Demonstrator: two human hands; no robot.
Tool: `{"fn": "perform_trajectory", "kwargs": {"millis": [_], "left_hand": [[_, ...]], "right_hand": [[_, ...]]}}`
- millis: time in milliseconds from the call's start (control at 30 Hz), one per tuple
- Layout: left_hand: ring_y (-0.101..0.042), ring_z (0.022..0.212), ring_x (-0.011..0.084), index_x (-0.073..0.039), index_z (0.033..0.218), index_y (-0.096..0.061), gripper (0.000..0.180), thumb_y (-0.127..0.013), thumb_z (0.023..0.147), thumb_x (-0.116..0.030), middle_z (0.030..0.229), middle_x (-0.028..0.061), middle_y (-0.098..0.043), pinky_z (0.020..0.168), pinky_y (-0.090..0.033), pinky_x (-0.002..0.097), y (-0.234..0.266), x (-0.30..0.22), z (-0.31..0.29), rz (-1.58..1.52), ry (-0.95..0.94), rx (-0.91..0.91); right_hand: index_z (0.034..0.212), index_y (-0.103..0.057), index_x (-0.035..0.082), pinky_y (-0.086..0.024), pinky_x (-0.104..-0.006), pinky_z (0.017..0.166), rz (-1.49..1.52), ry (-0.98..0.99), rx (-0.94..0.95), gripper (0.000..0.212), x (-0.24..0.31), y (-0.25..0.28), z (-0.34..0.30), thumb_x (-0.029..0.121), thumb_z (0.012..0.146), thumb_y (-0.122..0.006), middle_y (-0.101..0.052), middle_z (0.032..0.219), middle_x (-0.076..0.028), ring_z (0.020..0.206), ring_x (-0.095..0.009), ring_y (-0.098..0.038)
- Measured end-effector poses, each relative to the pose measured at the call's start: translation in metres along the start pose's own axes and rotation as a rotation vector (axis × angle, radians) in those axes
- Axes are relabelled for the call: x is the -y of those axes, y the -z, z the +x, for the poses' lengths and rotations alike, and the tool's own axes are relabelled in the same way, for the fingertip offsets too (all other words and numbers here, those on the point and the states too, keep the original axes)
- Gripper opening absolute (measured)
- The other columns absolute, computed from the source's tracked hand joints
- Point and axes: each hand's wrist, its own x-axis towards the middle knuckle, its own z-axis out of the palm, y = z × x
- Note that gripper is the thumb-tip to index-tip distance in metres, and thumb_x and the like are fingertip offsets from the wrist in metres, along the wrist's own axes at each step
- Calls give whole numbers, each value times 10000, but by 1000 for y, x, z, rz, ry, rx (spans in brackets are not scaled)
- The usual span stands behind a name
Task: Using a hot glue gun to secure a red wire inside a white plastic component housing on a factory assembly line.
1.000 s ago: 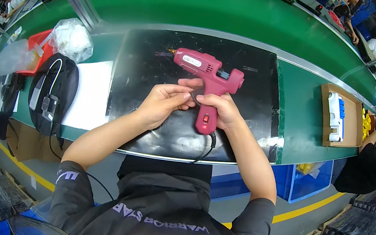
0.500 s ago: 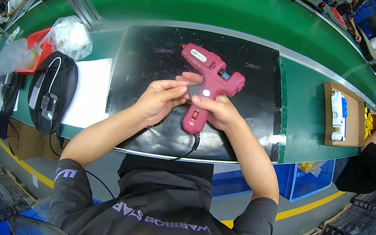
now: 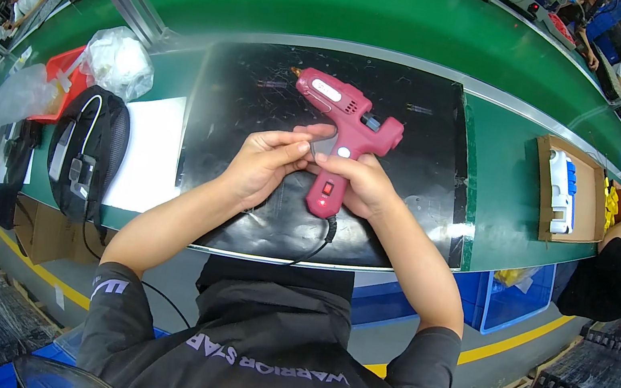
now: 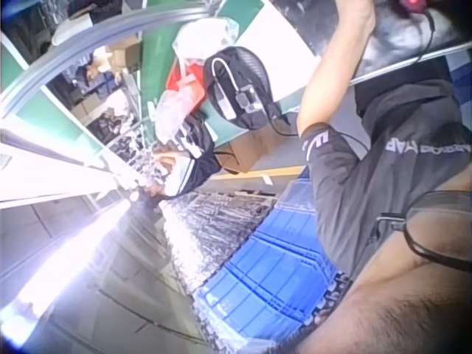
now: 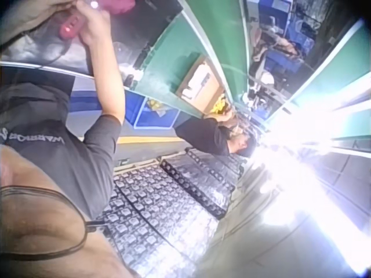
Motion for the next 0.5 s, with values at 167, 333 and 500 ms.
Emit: {"fn": "perform_trajectory", "kwargs": {"millis": [167,333,500], "left_hand": [[-631,869,119,-4,1025,-668,149,-603,919,-87,1028,79,-666,794,-510,268,4,1,1,77,6,26],[-647,915,142,-9,1088,-623,188,-585,935,-111,1018,87,-667,800,-511,275,4,2,1,116,27,-44],[-638,952,154,-7,1090,-585,175,-563,943,-99,1030,92,-653,807,-506,277,5,-1,2,163,5,-36]], "right_hand": [[1297,-427,-31,-453,-414,1005,-14,46,13,507,1,0,0,-29,814,-581,-518,1313,-183,1134,-287,-576],[1247,-456,-18,-443,-437,1010,-38,96,-7,491,4,-2,1,-47,767,-558,-496,1327,-202,1142,-314,-567],[1145,-518,19,-414,-474,1031,-35,133,-43,413,6,4,2,-44,740,-561,-511,1291,-201,1178,-326,-537]]}}
